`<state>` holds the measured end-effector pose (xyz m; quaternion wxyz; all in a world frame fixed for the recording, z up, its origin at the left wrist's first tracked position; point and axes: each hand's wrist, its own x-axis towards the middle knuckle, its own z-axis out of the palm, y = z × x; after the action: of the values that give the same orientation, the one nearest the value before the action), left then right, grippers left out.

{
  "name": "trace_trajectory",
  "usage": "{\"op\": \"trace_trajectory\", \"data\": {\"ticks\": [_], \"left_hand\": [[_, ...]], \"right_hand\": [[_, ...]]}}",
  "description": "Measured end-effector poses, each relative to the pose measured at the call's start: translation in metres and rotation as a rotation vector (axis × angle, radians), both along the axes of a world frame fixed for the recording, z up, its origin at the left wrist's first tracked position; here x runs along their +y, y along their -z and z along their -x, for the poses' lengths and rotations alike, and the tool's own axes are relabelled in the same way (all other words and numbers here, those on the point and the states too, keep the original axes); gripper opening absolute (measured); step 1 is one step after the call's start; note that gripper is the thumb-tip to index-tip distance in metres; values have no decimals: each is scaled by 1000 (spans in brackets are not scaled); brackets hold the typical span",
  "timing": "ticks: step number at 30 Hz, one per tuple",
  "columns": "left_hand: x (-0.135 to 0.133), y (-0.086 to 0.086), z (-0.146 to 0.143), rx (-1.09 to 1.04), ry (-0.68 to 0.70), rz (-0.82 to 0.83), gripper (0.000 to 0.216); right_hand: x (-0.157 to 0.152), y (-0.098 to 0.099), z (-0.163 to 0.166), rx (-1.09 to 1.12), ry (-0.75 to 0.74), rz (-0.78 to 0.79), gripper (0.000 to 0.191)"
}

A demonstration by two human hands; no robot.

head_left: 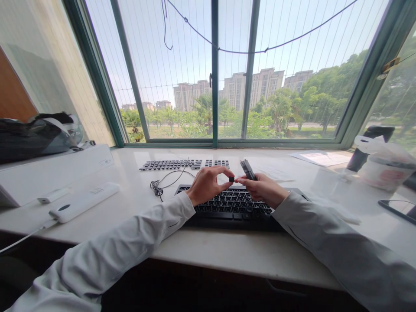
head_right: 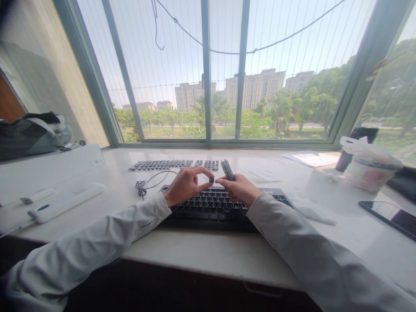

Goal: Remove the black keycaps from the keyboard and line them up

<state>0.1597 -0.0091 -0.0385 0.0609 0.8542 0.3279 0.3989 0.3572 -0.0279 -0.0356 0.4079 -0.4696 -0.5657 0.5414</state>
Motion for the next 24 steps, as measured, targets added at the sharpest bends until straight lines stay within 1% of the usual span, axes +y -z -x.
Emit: {"op": "trace_trajectory", "data": {"ticks": [5, 7, 8, 9, 11, 13, 14, 16, 18, 19, 21, 22, 24], "left_hand": [[0, 2, 0, 6, -1, -23, 15], [0, 2, 0, 14, -12, -44, 15], [1, 1, 0, 18, -20, -64, 16], [1, -2, 2, 21, -31, -91, 17], [3, -13, 8, 11, -79, -176, 19], [8, -28, 21, -33, -182, -287, 22], [12, -37, 30, -66, -255, -339, 23], [24, -52, 52, -137, -431, -415, 26], [39, -60, 77, -141, -578, -428, 27], [48, -60, 89, -110, -631, -410, 25], [65, -55, 112, -19, -714, -332, 22], [73, -51, 121, 44, -747, -276, 23], [89, -41, 135, 236, -791, -141, 24]], "right_hand": [[2, 1, -1, -16, -3, -21, 38], [4, 2, -3, -74, 2, -70, 38], [5, 2, -5, -140, 18, -141, 37], [6, 2, -6, -235, 48, -247, 34], [6, 3, -10, -485, 132, -514, 26], [6, 2, -12, -722, 197, -735, 20], [5, 2, -14, -808, 214, -800, 19], [4, 2, -16, -908, 220, -868, 17], [6, 2, -18, -947, 226, -892, 19], [7, 3, -19, -957, 232, -892, 19], [10, 5, -21, -979, 240, -884, 20], [12, 6, -22, -992, 240, -876, 20], [16, 9, -24, -1020, 233, -861, 21]]}}
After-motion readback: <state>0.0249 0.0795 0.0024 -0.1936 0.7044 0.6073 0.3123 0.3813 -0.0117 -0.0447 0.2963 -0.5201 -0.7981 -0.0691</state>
